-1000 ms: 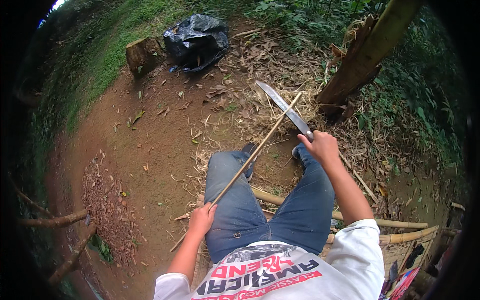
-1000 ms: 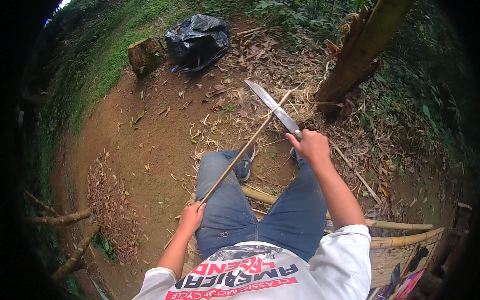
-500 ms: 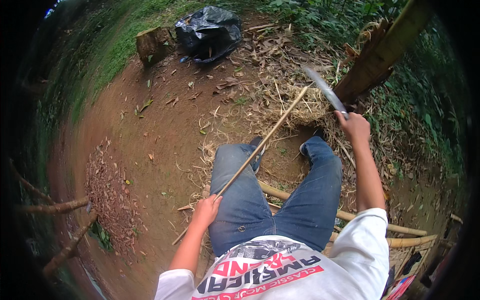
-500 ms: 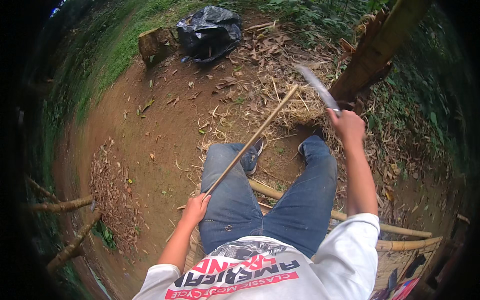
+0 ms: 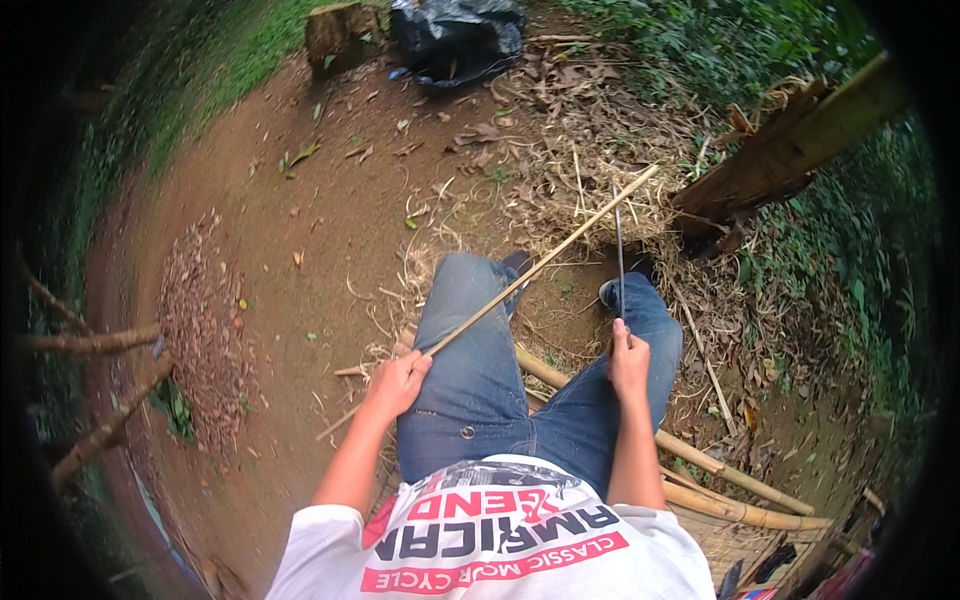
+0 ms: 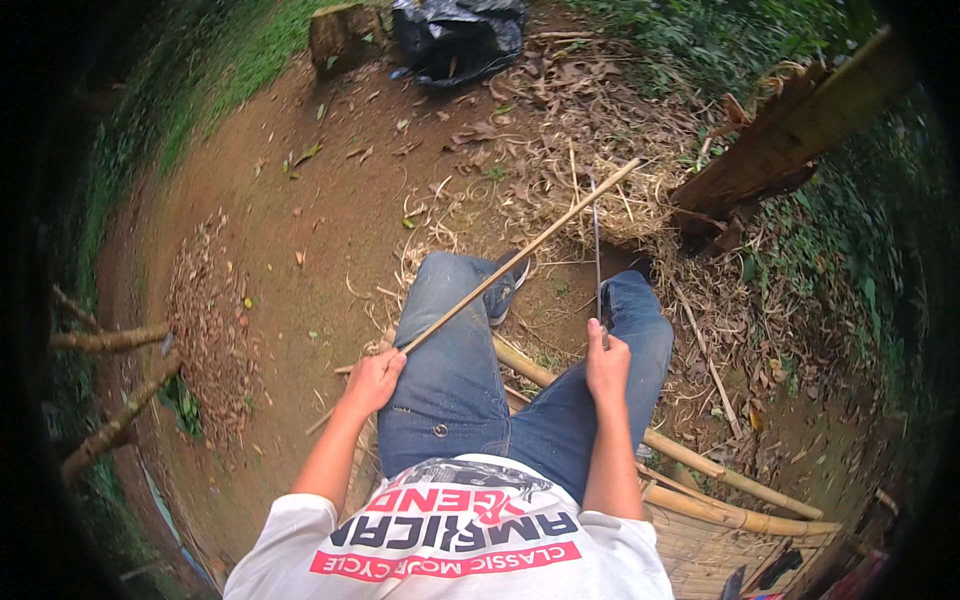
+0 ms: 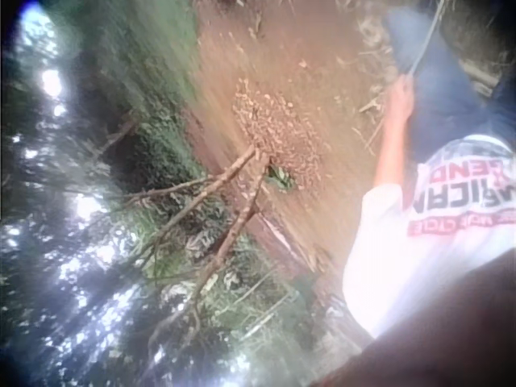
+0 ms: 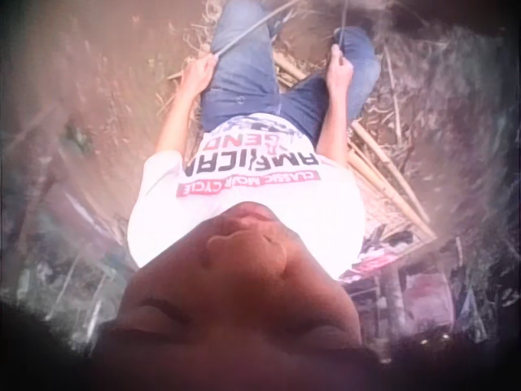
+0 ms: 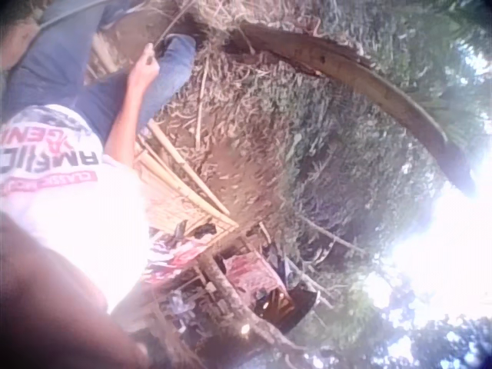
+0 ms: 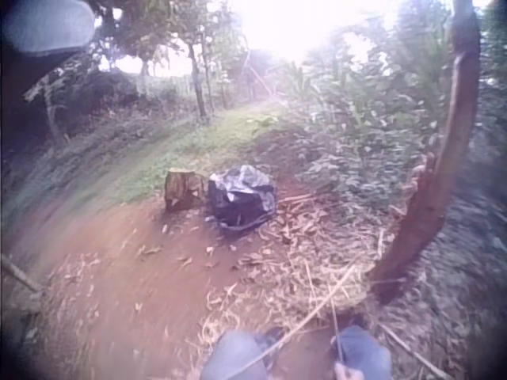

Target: The person shaves a piece of bamboo by hand using a machete, removing thin strips of wood while holding the material across their lap.

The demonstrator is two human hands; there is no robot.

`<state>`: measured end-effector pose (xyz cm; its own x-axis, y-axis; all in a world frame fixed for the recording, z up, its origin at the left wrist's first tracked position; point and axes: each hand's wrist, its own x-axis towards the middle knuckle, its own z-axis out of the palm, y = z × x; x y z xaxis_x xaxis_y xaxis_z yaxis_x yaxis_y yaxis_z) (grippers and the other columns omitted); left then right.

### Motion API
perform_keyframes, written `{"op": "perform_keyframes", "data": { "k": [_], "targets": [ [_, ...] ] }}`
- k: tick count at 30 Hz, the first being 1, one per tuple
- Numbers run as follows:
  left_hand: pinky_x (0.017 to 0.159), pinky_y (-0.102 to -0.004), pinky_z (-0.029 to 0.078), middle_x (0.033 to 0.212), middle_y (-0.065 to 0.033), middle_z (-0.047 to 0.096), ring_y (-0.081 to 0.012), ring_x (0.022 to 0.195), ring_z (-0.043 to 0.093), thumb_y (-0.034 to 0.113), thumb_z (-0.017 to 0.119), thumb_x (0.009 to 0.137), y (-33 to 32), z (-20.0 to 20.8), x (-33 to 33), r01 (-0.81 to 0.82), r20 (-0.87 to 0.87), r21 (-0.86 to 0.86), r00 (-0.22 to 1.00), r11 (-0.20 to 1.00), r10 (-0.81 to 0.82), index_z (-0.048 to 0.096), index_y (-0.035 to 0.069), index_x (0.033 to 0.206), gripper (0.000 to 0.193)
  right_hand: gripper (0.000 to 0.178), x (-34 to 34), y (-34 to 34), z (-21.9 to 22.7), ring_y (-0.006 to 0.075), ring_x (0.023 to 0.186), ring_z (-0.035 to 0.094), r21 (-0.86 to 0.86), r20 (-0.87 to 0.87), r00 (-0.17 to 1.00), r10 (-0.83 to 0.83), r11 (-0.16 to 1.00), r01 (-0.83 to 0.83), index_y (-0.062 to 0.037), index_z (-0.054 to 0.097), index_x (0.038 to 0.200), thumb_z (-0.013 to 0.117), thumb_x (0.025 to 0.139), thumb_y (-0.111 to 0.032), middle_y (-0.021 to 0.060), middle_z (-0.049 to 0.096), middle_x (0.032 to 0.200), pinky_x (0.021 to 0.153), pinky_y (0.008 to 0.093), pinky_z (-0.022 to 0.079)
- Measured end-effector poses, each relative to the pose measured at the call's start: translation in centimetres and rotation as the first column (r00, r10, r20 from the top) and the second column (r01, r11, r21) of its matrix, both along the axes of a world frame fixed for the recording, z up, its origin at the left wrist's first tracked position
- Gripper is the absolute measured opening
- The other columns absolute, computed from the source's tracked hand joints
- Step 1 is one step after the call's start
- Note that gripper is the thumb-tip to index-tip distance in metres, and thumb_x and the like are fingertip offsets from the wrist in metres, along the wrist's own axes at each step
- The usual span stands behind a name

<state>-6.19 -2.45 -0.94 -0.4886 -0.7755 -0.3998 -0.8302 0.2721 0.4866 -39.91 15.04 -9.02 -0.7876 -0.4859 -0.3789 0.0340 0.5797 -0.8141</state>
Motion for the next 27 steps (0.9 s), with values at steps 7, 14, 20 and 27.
{"op": "perform_keyframes", "data": {
  "k": [7,14,20,27],
  "targets": [
    [0.076,-0.0531,0.046,0.089,-0.0244,0.064,-0.0462,0.089,0.060,0.047,0.045,0.099,0.1,-0.9,1.4,0.009,-0.004,-0.034,1.000,0.999,-0.009,0.058,0.006,0.100,0.043,0.051,2.2,-0.4,3.9,0.0106,0.040,0.042,-0.224,0.510,0.852,-0.121,0.937,0.268,-0.0093,0.048,0.072,0.054,0.096,-0.054,-0.0003,0.042,0.050,0.036,0.0247,0.034],
    [0.084,-0.0498,0.043,0.094,-0.0214,0.063,-0.0401,0.096,0.060,0.048,0.050,0.097,0.3,-1.4,2.1,0.089,-0.003,-0.130,0.996,0.987,-0.090,0.057,0.003,0.106,0.047,0.043,2.5,0.4,5.6,0.0114,0.039,0.038,-0.323,0.555,0.775,-0.302,0.781,0.535,-0.0114,0.045,0.074,0.057,0.096,-0.047,-0.0008,0.036,0.052,0.037,0.0255,0.034],
    [0.086,-0.0480,0.044,0.093,-0.0215,0.063,-0.0407,0.095,0.059,0.046,0.055,0.095,0.2,-1.8,2.3,0.064,-0.047,-0.110,0.996,0.992,-0.069,0.057,0.002,0.105,0.045,0.036,3.0,1.2,5.8,0.0106,0.041,0.039,-0.359,0.519,0.806,-0.284,0.783,0.507,-0.0107,0.046,0.074,0.061,0.095,-0.036,-0.0011,0.038,0.054,0.037,0.0254,0.034],
    [0.087,-0.0454,0.046,0.100,-0.0233,0.065,-0.0416,0.098,0.060,0.039,0.065,0.091,-0.2,-1.0,1.9,-0.002,-0.123,-0.013,0.992,1.000,0.001,0.062,-0.001,0.108,0.044,0.031,5.1,0.6,5.0,0.0092,0.043,0.040,-0.371,0.447,0.872,-0.199,0.846,0.383,-0.0086,0.047,0.075,0.065,0.093,-0.027,-0.0011,0.042,0.058,0.037,0.0255,0.035]
  ]
}}
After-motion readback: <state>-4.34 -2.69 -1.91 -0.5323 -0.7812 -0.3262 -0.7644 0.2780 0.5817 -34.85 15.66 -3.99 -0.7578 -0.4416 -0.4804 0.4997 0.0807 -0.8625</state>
